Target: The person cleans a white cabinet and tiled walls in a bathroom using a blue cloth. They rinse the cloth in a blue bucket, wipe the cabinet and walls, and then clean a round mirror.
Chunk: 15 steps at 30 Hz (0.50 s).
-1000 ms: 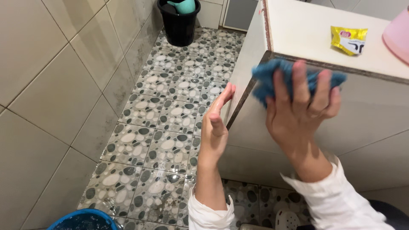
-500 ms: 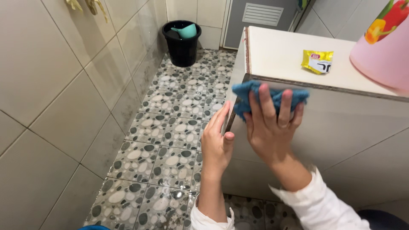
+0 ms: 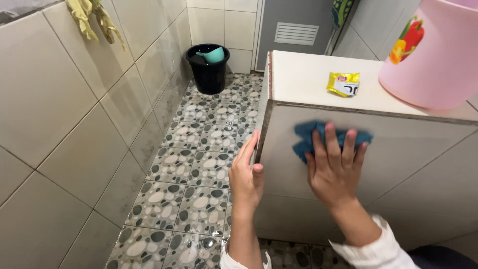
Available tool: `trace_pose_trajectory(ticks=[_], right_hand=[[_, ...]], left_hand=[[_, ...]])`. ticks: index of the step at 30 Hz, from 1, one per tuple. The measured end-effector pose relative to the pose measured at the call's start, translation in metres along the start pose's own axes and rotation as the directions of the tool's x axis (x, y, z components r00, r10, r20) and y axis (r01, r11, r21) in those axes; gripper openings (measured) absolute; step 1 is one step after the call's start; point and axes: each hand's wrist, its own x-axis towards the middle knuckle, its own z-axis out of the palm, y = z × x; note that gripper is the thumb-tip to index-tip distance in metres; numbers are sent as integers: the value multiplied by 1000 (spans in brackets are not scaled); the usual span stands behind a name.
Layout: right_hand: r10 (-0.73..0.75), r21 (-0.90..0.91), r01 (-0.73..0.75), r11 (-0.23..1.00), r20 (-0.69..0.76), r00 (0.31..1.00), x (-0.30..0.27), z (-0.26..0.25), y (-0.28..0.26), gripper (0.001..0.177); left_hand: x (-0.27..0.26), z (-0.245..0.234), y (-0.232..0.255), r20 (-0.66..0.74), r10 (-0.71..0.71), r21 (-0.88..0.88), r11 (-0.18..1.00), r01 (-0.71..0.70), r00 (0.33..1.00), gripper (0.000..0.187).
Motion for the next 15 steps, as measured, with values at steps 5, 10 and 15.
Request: trace_pose_trajectory(ticks=[5,10,15], right_hand=[[-28,-15,27,1000,-43,999,16,2,1,47],[-12,-53,11,999,-11,1000,15,10,10,55],[213,19,-214,977,17,977,-22,2,54,62]], left_hand=[[-2,7,1,-27,-36,27,999,36,999,122],[0,5,1,-34,3,45,999,-2,999,122],[-4,8,-1,-14,-33,35,999,34,999,125]])
